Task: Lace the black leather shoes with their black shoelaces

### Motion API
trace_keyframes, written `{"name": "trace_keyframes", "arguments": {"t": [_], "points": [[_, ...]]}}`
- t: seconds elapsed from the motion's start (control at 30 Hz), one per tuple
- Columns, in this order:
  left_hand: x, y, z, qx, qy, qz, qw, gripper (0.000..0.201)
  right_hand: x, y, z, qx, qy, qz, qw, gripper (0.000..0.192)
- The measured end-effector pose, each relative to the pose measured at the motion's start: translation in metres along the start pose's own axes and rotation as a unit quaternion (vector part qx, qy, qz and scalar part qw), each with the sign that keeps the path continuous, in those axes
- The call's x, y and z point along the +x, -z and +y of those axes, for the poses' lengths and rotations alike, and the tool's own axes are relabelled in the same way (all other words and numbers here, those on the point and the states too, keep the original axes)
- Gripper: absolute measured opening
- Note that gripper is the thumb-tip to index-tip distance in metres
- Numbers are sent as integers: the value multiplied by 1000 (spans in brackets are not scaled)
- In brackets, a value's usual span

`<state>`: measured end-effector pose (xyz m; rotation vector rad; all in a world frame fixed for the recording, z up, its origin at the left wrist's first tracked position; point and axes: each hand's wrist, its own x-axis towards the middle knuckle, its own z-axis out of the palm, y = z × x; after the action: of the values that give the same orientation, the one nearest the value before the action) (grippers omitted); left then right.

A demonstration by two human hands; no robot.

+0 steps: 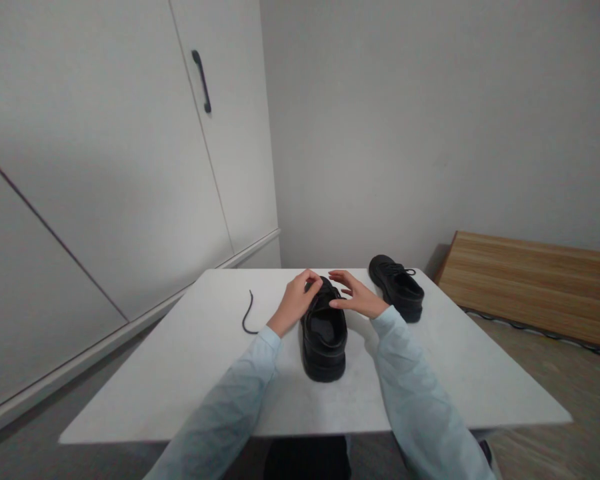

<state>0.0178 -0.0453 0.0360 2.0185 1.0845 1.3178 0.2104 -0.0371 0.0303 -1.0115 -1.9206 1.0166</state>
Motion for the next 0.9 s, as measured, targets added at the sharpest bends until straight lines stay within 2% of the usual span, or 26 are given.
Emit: {"name": "trace_keyframes", "arguments": {"t": [0.13, 0.27, 0.37, 0.5, 0.73, 0.9], "points": [[1, 6, -7, -180, 47, 32, 982, 19, 0, -3, 4, 36, -37, -61, 997, 84], [0, 14, -5, -352, 74, 38, 932, 25, 0, -4, 5, 36, -45, -81, 995, 83], [-1, 21, 1, -427, 81, 45, 899, 30, 0, -2, 4, 31, -45, -90, 994, 84], [-1, 29, 6, -450, 65, 65, 888, 29, -1, 0, 4, 16, -43, -99, 994, 84], [1, 33, 10, -393, 16, 94, 914, 28, 1, -1, 10, 7, -30, -103, 994, 83], [1, 40, 12, -401, -18, 110, 909, 27, 2, -1, 14, -9, -34, -106, 994, 84]]}}
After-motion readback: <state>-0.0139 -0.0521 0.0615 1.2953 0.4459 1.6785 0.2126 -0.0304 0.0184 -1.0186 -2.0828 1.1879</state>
